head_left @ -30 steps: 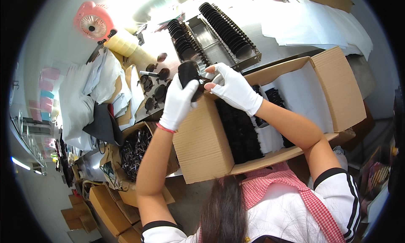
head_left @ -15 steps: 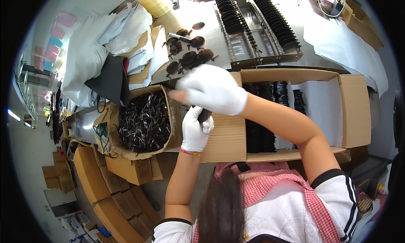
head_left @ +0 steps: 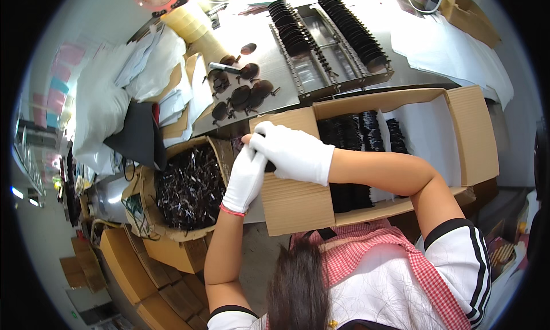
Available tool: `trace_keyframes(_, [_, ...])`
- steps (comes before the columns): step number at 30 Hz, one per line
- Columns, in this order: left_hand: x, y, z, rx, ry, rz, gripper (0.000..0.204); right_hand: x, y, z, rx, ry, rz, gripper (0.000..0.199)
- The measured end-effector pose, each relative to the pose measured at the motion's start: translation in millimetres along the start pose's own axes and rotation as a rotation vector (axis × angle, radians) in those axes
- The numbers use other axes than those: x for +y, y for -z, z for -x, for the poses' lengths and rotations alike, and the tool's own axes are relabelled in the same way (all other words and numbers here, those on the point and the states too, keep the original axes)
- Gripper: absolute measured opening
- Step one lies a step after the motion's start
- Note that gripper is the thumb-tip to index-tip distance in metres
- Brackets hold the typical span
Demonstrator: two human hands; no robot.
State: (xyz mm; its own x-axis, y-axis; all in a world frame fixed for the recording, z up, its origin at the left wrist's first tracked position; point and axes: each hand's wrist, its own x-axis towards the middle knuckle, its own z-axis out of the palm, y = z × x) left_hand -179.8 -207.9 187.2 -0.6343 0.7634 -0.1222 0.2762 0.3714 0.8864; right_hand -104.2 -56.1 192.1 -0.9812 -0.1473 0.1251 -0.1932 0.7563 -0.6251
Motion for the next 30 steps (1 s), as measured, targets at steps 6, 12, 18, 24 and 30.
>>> trace_keyframes(6, [48, 21, -87, -0.559, -0.206, -0.372, 0.05, 80, 45, 41, 0.38, 0.002, -0.144, 0.056])
trace_keyframes(12, [30, -2, -258, 0.205, -0.605, -0.802, 0.082, 140, 77, 74, 0.632, -0.302, -1.297, 0.051])
trace_keyframes(18, [39, -9, -305, -0.192, -0.249, -0.78, 0.099, 176, 80, 60, 0.63, -0.105, -0.213, 0.035])
trace_keyframes(24, [50, -25, -309, -0.173, -0.159, -0.932, 0.098, 194, 84, 66, 0.394, -0.048, -0.315, 0.03])
trace_keyframes(30, [43, -46, -314, -0.271, -0.139, -1.029, 0.023, 195, 89, 71, 0.338, -0.049, -0.352, 0.031])
